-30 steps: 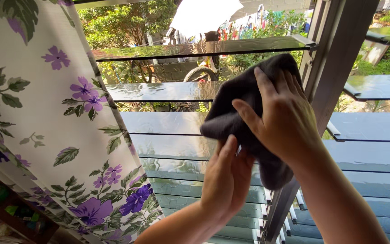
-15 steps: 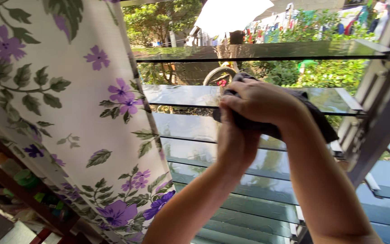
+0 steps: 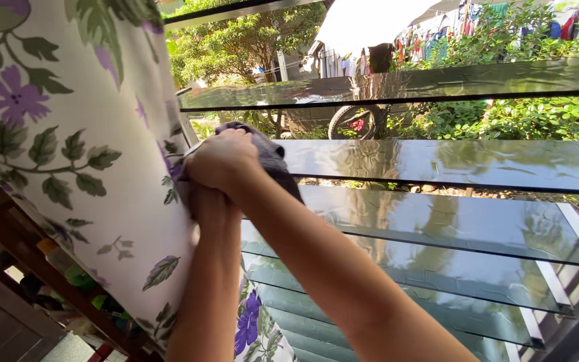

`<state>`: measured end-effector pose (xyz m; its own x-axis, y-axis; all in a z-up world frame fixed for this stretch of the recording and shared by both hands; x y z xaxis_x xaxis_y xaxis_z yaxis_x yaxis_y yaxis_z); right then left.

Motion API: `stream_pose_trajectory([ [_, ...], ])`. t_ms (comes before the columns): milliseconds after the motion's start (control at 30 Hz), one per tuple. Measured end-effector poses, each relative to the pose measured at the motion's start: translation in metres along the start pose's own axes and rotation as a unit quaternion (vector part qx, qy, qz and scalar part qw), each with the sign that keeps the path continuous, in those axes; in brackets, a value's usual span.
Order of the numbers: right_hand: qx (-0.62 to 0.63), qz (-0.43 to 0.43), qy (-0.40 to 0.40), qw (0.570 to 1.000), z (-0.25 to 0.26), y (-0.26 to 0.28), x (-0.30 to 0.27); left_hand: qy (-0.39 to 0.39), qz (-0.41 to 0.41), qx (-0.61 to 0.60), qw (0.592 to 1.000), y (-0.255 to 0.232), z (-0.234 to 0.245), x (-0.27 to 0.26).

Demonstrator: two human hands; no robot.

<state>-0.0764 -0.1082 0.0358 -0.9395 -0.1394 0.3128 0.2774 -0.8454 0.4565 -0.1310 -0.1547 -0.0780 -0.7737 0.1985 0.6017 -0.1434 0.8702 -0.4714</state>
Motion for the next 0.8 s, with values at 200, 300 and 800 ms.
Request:
stream_pose_trajectory([
  [200, 0.084, -0.001, -0.039, 0.996, -0.02, 0.014, 0.051, -0.023, -0.017, 0.027, 0.999, -0.028, 0.028, 0.023],
  [300, 0.04, 0.02, 0.027, 0.999, -0.03, 0.005, 0.043, -0.038, -0.023, 0.021, 0.999, -0.017, 0.024, 0.011],
  [800, -0.101, -0.065, 0.027, 0.992, 0.171, -0.141, -0.215, -0.019, 0.063, -0.115, 0.991, 0.216, -0.261, -0.114],
])
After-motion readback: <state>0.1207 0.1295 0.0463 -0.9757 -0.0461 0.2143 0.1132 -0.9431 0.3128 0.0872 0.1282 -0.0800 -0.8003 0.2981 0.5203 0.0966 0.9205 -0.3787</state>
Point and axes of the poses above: each hand's wrist, its own x-axis towards the middle knuckle, its own z-axis out of the back of the hand, y = z × x, the point moved 7 cm from there along x, towards the middle knuckle, and after that the axes turned 15 degrees about x, right-handed, at the moved point
